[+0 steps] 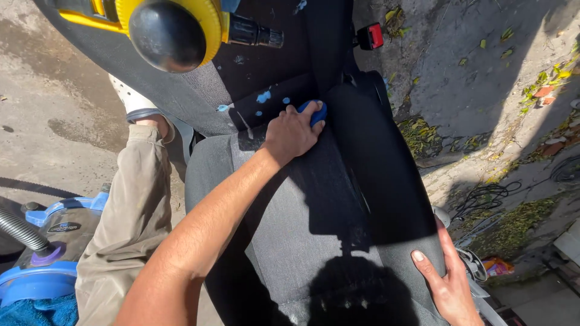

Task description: The person sprays a blue cleaning solution onto a gray car seat using a yellow and blue spray bottle, then scrubs the seat with a blue brush. The person repeats this process on different sections of the seat, including the side bolster and the seatbelt area.

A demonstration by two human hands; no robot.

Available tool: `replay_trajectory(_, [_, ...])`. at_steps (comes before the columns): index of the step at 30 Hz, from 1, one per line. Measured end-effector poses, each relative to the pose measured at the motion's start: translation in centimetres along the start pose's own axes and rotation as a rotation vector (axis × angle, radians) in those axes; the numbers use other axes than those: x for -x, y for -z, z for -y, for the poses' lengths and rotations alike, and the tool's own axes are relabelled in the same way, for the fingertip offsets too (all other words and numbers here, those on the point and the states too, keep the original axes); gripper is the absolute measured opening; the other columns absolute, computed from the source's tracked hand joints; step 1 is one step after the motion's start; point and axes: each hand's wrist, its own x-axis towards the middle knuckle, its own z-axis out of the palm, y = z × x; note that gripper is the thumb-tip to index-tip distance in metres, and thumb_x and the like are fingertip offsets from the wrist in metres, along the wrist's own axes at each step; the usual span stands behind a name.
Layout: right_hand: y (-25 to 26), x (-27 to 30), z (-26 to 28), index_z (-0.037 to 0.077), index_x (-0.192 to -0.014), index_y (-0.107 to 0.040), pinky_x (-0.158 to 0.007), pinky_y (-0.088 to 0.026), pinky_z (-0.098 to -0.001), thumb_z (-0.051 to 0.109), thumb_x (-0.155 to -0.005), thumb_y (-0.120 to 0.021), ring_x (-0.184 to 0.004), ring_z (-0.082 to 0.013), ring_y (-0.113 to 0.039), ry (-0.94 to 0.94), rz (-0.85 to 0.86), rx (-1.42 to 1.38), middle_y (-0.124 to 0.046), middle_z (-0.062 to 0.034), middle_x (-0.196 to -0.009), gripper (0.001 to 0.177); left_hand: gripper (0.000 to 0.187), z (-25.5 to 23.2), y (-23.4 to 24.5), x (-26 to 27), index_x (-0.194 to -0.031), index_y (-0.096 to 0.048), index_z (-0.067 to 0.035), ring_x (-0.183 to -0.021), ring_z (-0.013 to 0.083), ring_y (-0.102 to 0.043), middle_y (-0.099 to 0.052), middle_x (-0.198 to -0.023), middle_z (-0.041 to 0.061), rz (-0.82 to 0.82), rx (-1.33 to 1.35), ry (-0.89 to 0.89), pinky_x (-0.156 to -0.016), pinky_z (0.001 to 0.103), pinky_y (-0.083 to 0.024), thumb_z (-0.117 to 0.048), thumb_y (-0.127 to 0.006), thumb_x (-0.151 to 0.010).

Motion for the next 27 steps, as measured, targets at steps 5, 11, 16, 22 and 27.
replay_trajectory(5, [0.0,0.5,-0.7,0.0,-0.16,-0.04,-0.12,-0.036,-0.0435,0.012,-0.084,-0.067,-0.148,-0.0284,-0.049,0.044,-0.014,-0.029,-0.05,-0.0176,-0.163,0.082,0.053,-10.6,5.6,14.8,-0.148,-0.058,-0.018,-0.072,0.0341,-0.063,-0.061,-0.099,0.024,0.004,0.096,-0.216,-0.056,0.042,-0.056,-0.033,-0.065,-0.098])
replay_trajectory(11, [0.3,0.5,0.3,0.002,-0.159,-0.042,-0.119,-0.036,-0.0439,0.011,-0.083,-0.066,-0.145,-0.0291,-0.053,0.046,0.013,-0.001,-0.053,-0.0172,-0.16,0.08,0.046,-6.6,4.5,10.7,-0.142,-0.062,-0.019,-0.071,0.029,-0.063,-0.066,-0.106,0.012,-0.064,0.102,-0.336,-0.057,0.04,-0.057,-0.037,-0.065,-0.099])
replay_trajectory(16, [0.0,0.1,-1.4,-0.001,-0.159,-0.041,-0.121,-0.034,-0.0453,0.013,-0.082,-0.069,-0.15,-0.0303,-0.048,0.074,-0.021,0.023,-0.05,-0.0183,-0.163,0.083,0.054,-2.0,2.1,0.7,-0.157,-0.041,-0.028,-0.099,0.0452,-0.072,-0.063,-0.124,0.032,0.239,0.041,0.091,-0.078,0.046,-0.064,-0.052,-0.043,-0.109])
replay_trajectory(22, [-0.1,-0.2,-0.8,0.002,-0.158,-0.044,-0.12,-0.035,-0.0441,0.009,-0.082,-0.068,-0.147,-0.0295,-0.052,0.094,-0.003,-0.016,-0.055,-0.0173,-0.159,0.08,0.036,-10.5,7.6,15.5,-0.12,-0.07,0.007,-0.074,0.0331,-0.054,-0.065,-0.132,0.015,-0.079,0.14,-0.503,-0.055,0.045,-0.05,-0.019,-0.071,-0.095])
replay_trajectory(27, [0.0,-0.2,-0.6,0.002,-0.158,-0.045,-0.119,-0.036,-0.0433,0.01,-0.081,-0.069,-0.146,-0.0286,-0.052,0.093,-0.017,0.0,-0.056,-0.0163,-0.159,0.08,0.045,-2.1,2.5,3.1,-0.147,-0.055,-0.029,-0.072,0.0354,-0.067,-0.063,-0.097,0.022,-0.064,-0.106,-0.085,-0.062,0.042,-0.059,-0.047,-0.053,-0.106])
